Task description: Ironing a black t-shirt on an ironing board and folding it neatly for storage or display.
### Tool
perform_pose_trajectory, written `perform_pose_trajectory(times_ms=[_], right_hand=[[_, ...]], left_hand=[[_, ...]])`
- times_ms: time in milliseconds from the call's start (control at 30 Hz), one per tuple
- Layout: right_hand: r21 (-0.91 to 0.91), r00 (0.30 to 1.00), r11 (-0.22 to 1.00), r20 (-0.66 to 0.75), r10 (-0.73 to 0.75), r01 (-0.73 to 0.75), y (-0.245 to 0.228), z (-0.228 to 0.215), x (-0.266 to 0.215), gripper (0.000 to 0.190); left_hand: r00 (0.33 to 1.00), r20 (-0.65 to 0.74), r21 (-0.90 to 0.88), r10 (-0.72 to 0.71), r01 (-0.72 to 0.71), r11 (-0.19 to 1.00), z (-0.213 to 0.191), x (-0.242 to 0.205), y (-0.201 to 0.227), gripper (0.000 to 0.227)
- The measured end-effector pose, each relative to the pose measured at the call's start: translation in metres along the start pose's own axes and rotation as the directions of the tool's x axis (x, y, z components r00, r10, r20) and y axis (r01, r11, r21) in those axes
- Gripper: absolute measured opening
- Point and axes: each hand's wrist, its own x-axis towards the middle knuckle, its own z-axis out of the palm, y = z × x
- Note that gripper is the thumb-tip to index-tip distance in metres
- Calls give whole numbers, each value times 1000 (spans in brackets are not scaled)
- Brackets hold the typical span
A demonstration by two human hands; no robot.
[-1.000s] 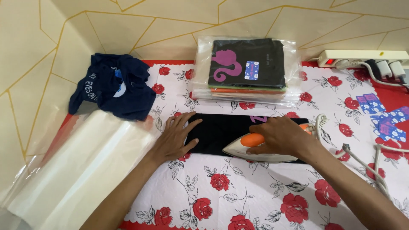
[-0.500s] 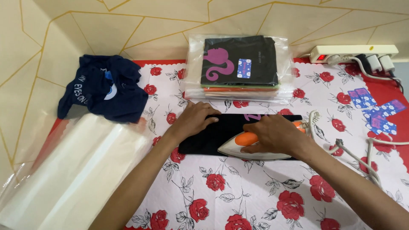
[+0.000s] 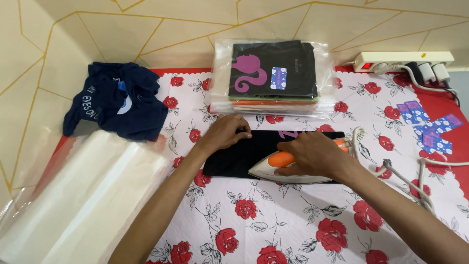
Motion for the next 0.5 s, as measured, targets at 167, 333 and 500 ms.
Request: perform_pose_trajectory(times_ms=[167,333,500], right_hand=[[12,1000,1000,5,19,-19,-2,-3,0,50],[-14,999,1000,43,25,-25,-4,-6,-1,52],[-7,996,999,70,50,-49,-7,-11,-1,53]], left_hand=[[996,-95,-9,3,-4,1000,-5,-10,1,15],[998,-61,44,16,-13,999,-14,-21,-12,14],[999,-10,22,-45,45,999,-46,-55,-13,21]])
